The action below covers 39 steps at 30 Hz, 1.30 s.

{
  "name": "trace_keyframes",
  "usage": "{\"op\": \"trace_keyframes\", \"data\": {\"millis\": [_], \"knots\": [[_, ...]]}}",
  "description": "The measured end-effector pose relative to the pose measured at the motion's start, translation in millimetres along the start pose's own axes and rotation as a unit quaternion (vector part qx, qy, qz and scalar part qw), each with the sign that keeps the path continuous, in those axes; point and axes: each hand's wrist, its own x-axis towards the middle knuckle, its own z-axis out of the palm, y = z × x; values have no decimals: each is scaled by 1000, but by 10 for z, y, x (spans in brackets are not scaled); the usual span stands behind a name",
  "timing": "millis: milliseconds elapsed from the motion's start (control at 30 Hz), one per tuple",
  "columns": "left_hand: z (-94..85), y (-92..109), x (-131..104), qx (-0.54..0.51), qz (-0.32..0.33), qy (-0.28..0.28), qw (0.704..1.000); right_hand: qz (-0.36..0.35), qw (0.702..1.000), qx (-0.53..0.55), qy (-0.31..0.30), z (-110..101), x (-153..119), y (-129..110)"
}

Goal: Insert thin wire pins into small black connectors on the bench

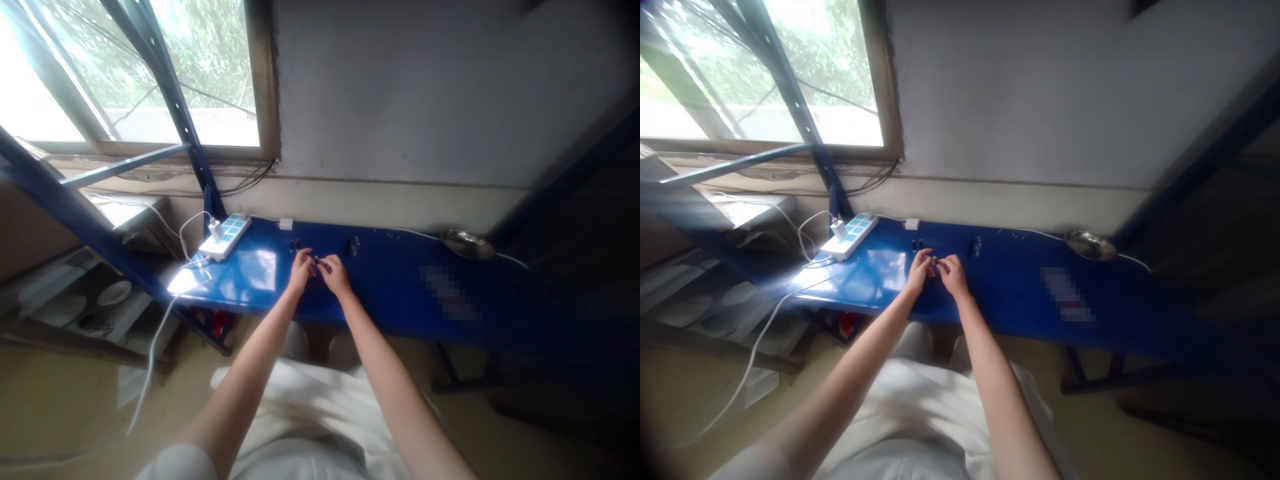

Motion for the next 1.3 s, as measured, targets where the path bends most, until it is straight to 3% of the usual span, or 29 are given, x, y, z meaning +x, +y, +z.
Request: {"op": "trace_keyframes", "data": {"millis": [233,467,600,733,1300], "knots": [[18,-7,-1,26,-9,14,1000,28,999,-25,-17,3,2,-50],[23,-42,0,92,-18,29,995,200,975,-63,80,-162,96,-31],[35,-22,-10,103,-27,22,994,280,942,-168,71,-387,161,77],[46,1,-21,108,-34,18,993,283,931,-229,24,-519,208,176],[40,-36,-11,108,-24,20,994,264,913,-298,-91,-634,345,426]]}}
